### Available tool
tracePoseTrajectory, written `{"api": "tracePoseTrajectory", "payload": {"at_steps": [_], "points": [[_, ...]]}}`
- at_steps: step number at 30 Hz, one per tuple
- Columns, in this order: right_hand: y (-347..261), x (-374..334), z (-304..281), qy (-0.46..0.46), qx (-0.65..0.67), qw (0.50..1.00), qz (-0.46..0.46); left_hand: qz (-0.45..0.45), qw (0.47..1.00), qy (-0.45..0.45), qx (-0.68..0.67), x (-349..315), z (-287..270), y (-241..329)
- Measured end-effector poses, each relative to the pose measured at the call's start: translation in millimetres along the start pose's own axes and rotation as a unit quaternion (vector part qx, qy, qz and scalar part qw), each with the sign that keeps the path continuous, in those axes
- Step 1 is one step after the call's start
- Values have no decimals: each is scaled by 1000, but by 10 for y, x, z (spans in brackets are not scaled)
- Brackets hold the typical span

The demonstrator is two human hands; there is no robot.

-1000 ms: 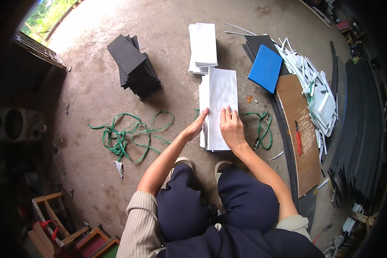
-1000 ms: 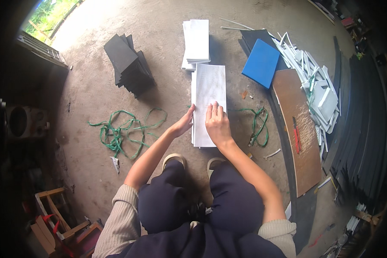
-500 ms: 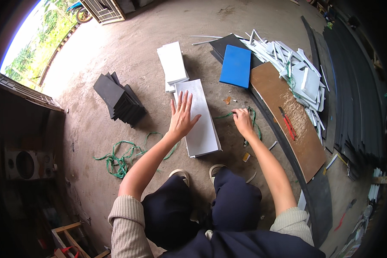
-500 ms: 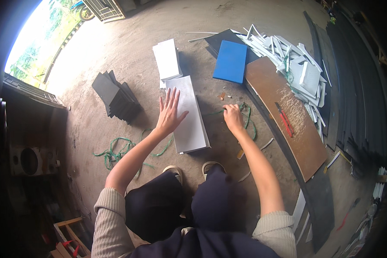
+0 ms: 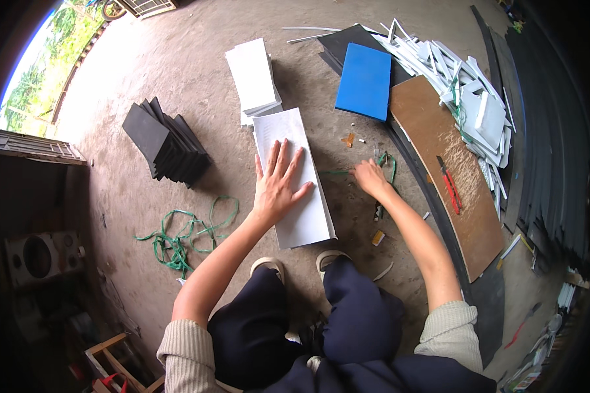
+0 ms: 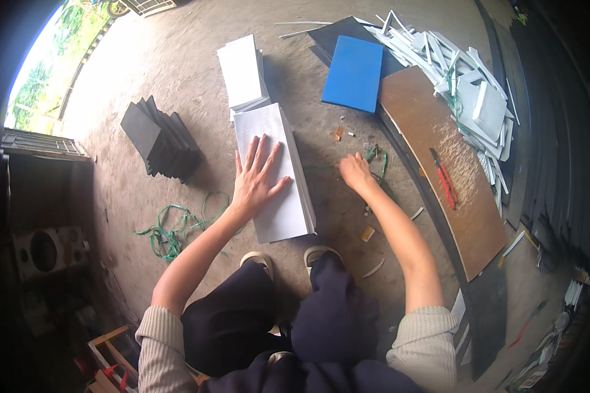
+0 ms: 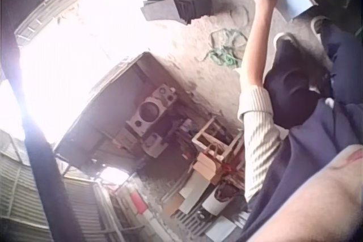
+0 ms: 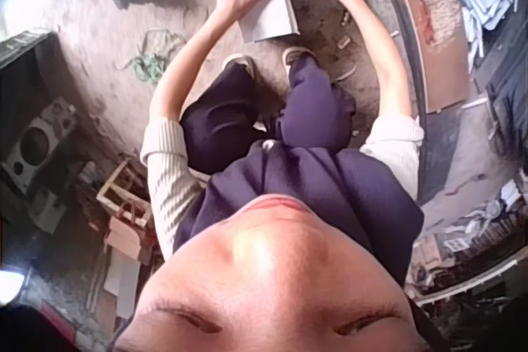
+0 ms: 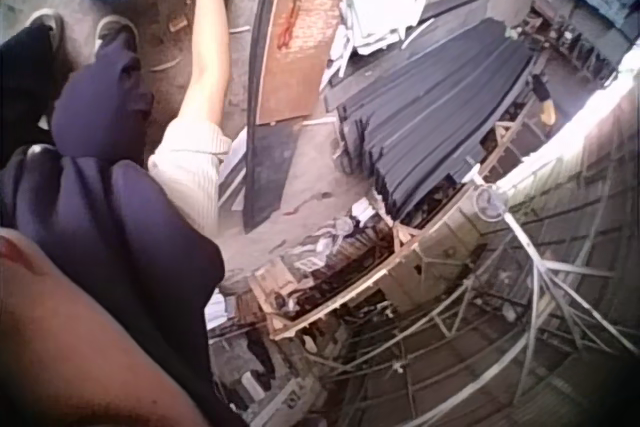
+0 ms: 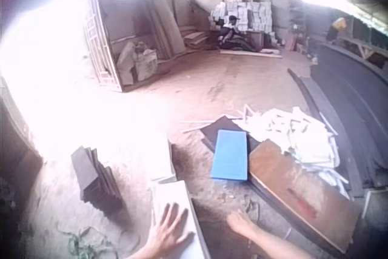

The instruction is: The person gathers white rectangular sheets from a pile, stacks them neatly, and then wraps the stack with a green rope. They tie the rope securely around the bundle and trim the excess with a red utility knife.

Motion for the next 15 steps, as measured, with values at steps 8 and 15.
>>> {"api": "tracePoseTrajectory", "payload": {"at_steps": [8,15], "points": [[-681,-19,-1144,-164,445,878,70,-5,991,63,-116,-42,-52,-194],[-1872,162,-1109,20,202,977,-70,-46,886,215,-408,-229,-49,-602]]}}
Point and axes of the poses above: each hand's wrist, its own x-axis towards the middle knuckle, its own z-axis out of the palm, y = z × x, the point moved 10 cm from there along x, towards the middle knuckle, and after that the axes turned 4 degrees about -y, right-handed, at the moved point
